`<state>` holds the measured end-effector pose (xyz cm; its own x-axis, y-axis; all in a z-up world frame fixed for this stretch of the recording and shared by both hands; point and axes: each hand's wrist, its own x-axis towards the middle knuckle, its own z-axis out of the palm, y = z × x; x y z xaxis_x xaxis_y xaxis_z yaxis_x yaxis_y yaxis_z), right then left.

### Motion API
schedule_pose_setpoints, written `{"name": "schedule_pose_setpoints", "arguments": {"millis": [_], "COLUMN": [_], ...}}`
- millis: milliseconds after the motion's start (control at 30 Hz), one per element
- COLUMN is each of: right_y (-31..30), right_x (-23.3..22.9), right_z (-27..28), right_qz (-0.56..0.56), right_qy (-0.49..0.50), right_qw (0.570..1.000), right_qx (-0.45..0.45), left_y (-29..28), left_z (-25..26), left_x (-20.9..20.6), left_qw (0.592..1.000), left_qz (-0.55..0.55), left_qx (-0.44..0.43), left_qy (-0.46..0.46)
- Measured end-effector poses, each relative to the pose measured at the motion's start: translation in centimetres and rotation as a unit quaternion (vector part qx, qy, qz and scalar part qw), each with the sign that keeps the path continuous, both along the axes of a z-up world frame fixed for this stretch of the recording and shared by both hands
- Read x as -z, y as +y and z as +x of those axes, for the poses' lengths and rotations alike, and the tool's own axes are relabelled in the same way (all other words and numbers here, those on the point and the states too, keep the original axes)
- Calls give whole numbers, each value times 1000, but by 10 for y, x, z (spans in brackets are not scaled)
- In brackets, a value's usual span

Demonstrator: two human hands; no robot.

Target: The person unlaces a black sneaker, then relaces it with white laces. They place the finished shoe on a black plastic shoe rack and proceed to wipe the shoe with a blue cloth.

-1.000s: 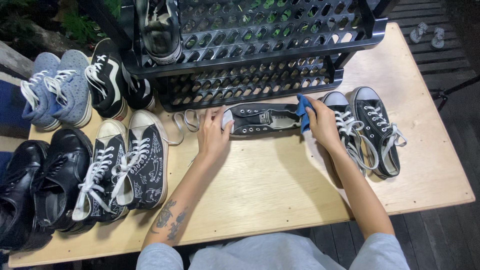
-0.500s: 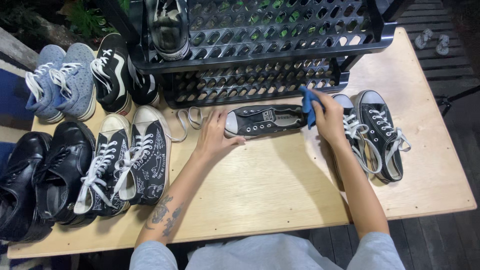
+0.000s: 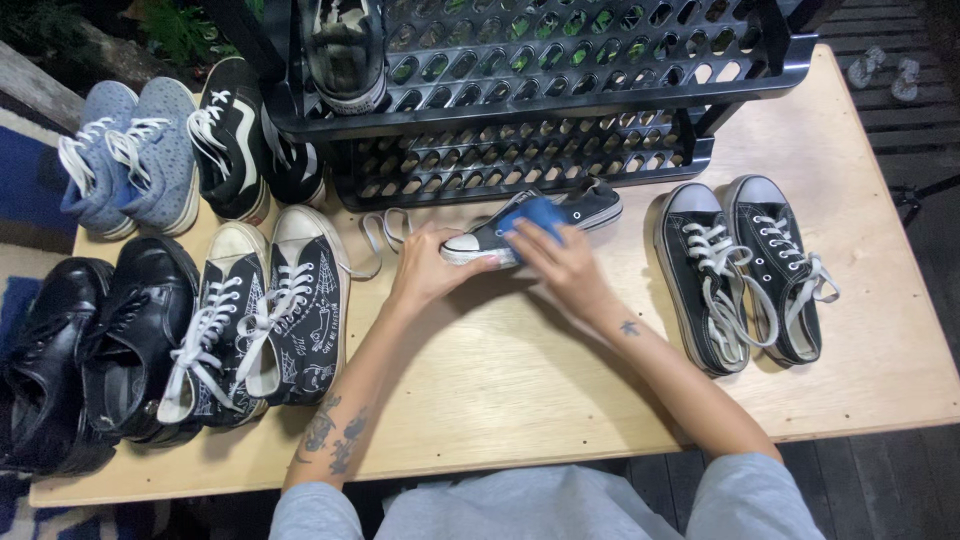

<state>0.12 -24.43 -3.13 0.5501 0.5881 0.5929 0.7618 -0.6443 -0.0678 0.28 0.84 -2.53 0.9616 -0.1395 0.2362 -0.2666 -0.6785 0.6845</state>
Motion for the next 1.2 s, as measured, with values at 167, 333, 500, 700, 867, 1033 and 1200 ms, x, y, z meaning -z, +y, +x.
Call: {"name": "schedule_pose_setpoints", "arguments": {"millis": [167, 333, 500, 700, 867, 1033, 1200], "right_y": [-75, -72, 5, -12, -77, -29, 25], "right_x": [-14, -28, -11, 8, -14, -17, -3], "right_z": [19, 23, 3, 11, 22, 14, 6], "right_qz": [-24, 76, 30, 38, 24, 107, 60], "right_qy": [54, 81, 74, 34, 93, 73, 51], "right_qw": [989, 984, 997, 998, 972, 987, 997], "right_qx": [132, 140, -6, 37, 213, 96, 2], "left_y": [3, 3, 4, 7, 5, 2, 6], "left_z": [14, 21, 19, 24, 28, 36, 52], "left_x": [11, 19, 16, -1, -9, 11, 32], "left_qw": [995, 994, 996, 993, 997, 995, 998], "left_qz": [31, 77, 81, 50, 9, 5, 6], "left_qx": [-17, 0, 3, 2, -6, -9, 5], "left_qy": [88, 75, 47, 106, 83, 98, 66]}}
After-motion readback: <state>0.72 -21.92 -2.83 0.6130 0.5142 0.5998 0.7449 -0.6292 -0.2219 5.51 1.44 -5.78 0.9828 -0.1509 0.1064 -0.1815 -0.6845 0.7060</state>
